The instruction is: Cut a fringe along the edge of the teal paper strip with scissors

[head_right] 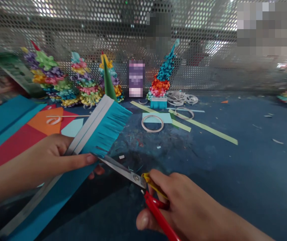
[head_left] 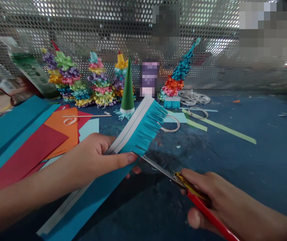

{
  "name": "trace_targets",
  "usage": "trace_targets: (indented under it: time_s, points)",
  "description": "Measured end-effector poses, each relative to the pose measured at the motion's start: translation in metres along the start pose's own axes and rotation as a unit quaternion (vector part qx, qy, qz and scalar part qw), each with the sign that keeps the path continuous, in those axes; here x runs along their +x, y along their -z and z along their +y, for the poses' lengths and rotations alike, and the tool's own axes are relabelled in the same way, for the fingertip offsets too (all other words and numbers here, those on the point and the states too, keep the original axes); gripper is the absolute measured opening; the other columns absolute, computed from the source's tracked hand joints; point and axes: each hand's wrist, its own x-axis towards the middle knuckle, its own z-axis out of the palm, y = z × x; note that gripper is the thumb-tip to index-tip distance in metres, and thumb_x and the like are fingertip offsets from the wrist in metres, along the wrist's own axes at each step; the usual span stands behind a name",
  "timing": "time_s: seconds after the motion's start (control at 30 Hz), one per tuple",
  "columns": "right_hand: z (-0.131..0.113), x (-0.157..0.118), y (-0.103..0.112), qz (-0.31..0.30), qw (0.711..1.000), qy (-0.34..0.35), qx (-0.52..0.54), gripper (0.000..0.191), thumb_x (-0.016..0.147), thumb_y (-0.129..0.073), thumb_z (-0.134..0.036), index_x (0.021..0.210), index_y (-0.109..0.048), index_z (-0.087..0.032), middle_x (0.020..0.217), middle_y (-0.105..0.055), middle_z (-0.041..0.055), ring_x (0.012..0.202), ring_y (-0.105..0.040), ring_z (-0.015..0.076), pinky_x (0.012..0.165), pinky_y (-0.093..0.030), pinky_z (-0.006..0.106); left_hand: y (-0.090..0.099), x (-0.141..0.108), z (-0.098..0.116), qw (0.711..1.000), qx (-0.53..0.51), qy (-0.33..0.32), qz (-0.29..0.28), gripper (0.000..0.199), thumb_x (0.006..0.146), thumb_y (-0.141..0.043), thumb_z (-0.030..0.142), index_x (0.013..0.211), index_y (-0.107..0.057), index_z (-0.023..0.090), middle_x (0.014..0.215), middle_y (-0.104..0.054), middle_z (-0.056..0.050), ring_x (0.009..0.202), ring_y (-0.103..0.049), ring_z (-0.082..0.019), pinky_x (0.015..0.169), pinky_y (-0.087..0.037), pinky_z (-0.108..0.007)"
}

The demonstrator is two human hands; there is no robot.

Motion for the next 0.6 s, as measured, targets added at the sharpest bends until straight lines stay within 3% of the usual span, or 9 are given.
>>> trace_targets:
  time_s: [0.13, 0.27, 0.4, 0.6]
  points:
    - [-0.002, 0.002, 0.001, -0.009, 1.000, 0.000, 0.006, 0.035, 0.079, -0.077, -0.045, 0.076, -0.048, -0.027, 0.074, -0.078, 0.0008, 0.061, -0.061, 0.0172, 0.056, -0.042, 0.026, -0.002, -0.001, 0.005, 1.000, -0.002, 0.018, -0.001, 0.014, 0.087, -0.080, 0.029, 0.074, -0.084, 0.025, 0.077, -0.085, 0.006, 0.070, -0.076, -0.013, 0.066, -0.057, -0.016]
    - [0.003, 0.004, 0.001, -0.021, 0.998, 0.048, 0.034, 0.012, 0.087, -0.062, -0.029, 0.081, -0.051, -0.028, 0.078, -0.084, 0.0004, 0.064, -0.071, 0.0186, 0.054, -0.045, 0.024, -0.004, 0.000, 0.003, 0.999, -0.004, 0.040, -0.005, 0.015, 0.087, -0.082, 0.035, 0.075, -0.085, 0.026, 0.079, -0.086, 0.006, 0.073, -0.077, -0.014, 0.066, -0.058, -0.016]
    - [0.010, 0.006, 0.000, -0.016, 0.996, 0.076, 0.050, 0.013, 0.092, -0.058, -0.029, 0.081, -0.052, -0.028, 0.081, -0.085, -0.0010, 0.065, -0.073, 0.0171, 0.056, -0.049, 0.022, -0.003, 0.001, 0.002, 0.998, 0.003, 0.063, 0.001, 0.016, 0.086, -0.082, 0.039, 0.080, -0.085, 0.025, 0.083, -0.087, 0.004, 0.078, -0.080, -0.017, 0.069, -0.061, -0.019]
    - [0.007, 0.005, 0.000, -0.011, 0.997, 0.056, 0.048, 0.014, 0.088, -0.061, -0.026, 0.079, -0.051, -0.028, 0.076, -0.084, -0.0034, 0.063, -0.072, 0.0164, 0.054, -0.046, 0.022, 0.000, -0.001, 0.006, 0.996, -0.007, 0.093, -0.014, 0.018, 0.085, -0.083, 0.040, 0.079, -0.086, 0.024, 0.082, -0.087, 0.003, 0.078, -0.080, -0.018, 0.068, -0.061, -0.020]
